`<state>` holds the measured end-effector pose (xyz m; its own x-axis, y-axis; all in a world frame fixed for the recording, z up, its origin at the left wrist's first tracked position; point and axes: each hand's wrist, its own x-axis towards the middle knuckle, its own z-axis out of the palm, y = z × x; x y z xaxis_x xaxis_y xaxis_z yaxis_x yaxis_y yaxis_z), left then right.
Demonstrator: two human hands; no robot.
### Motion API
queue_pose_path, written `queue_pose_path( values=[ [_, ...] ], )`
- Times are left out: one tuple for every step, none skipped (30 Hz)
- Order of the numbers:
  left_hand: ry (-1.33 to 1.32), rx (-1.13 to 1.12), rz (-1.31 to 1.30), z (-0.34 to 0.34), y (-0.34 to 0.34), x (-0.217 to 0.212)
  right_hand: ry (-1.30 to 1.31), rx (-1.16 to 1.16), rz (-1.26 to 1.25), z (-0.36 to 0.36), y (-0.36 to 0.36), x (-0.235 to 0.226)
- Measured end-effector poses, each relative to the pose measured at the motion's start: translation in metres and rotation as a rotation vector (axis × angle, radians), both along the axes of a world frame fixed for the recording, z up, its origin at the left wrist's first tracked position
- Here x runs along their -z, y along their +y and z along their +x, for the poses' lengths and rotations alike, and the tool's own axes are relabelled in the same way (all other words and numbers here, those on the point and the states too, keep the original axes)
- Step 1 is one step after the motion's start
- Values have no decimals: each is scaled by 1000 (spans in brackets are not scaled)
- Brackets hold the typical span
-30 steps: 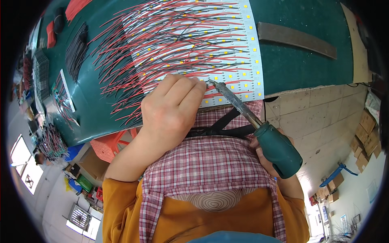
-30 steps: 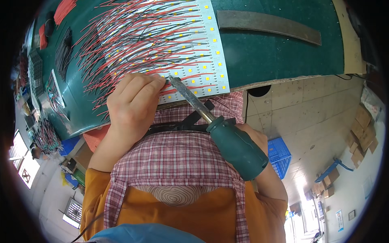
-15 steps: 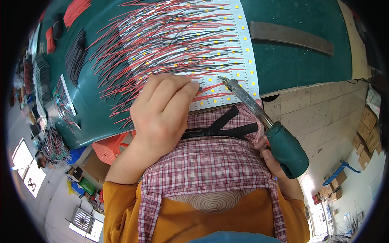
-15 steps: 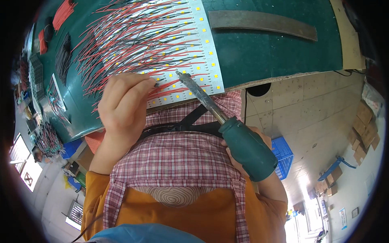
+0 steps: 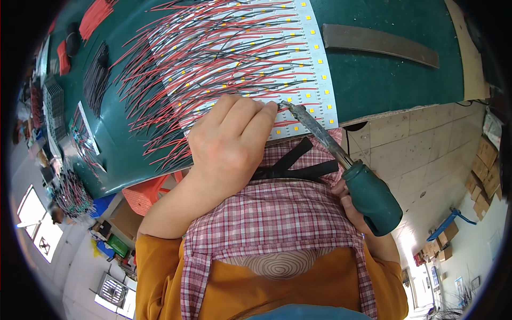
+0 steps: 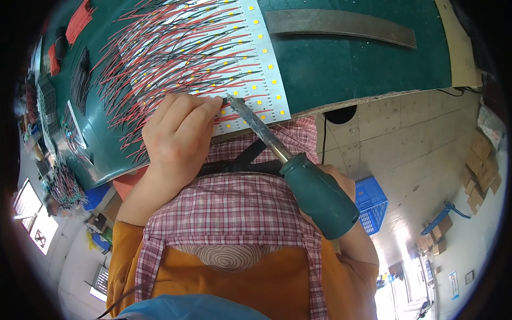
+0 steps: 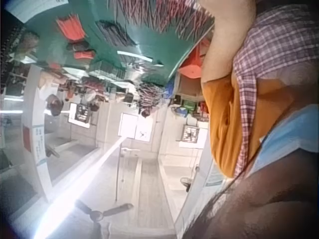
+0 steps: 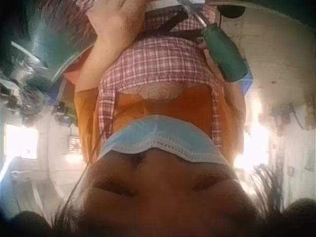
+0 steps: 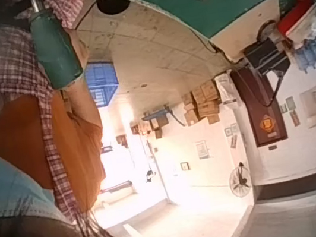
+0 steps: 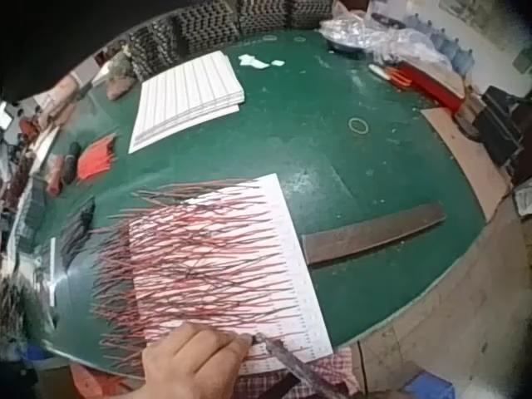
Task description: Connecting wires to LED strip circuit boards using a specialized heating or soldering tool.
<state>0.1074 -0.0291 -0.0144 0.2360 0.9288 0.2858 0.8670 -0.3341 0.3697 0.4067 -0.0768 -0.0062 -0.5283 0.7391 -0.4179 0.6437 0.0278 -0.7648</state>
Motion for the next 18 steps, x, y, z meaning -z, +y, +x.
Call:
queue_pose_path(
  values=[
    [-4, -16, -32, 1, 0, -2, 19, -11, 30, 1, 0, 1],
    [-4, -17, -32, 3, 0, -4, 19, -12, 30, -1, 2, 2],
    [19, -23, -42, 4, -1, -5, 45, -9, 65, -5, 4, 1],
    [42, -29, -52, 4, -1, -6, 71, -6, 101, -8, 6, 2],
    [42, -29, -51, 5, -1, -6, 71, -6, 102, -8, 7, 3],
    [62, -32, -48, 6, -1, -6, 92, -5, 134, -9, 8, 5],
    [82, -36, -46, 6, -1, -5, 114, -6, 167, -9, 8, 6],
    [82, -37, -45, 6, -1, -5, 114, -7, 168, -9, 10, 4],
    [84, -39, -45, 6, -2, -5, 73, -61, 206, -10, 13, 1],
    [86, -39, -45, 6, -2, -4, 31, -115, 244, -10, 14, -1],
    [86, -39, -44, 6, -1, -4, 32, -114, 245, -8, 13, -2],
    [86, -39, -41, 6, -1, -4, 62, -41, 65, -5, 11, -4],
    [86, -39, -38, 6, -1, -5, 91, 31, -116, -2, 9, -5],
    [87, -39, -36, 5, -2, -3, 92, 31, -114, -1, 8, -5],
    [103, -24, -7, 4, -2, 0, 100, 11, -80, 0, 6, -3],
    [119, -8, 23, 3, -2, 1, 108, -7, -45, 1, 5, -1],
    [119, -8, 26, 3, -2, 1, 108, -7, -42, 3, 1, 3],
    [127, -14, 4, 4, -3, 0, 96, -3, -30, 6, -4, 8]
  ],
)
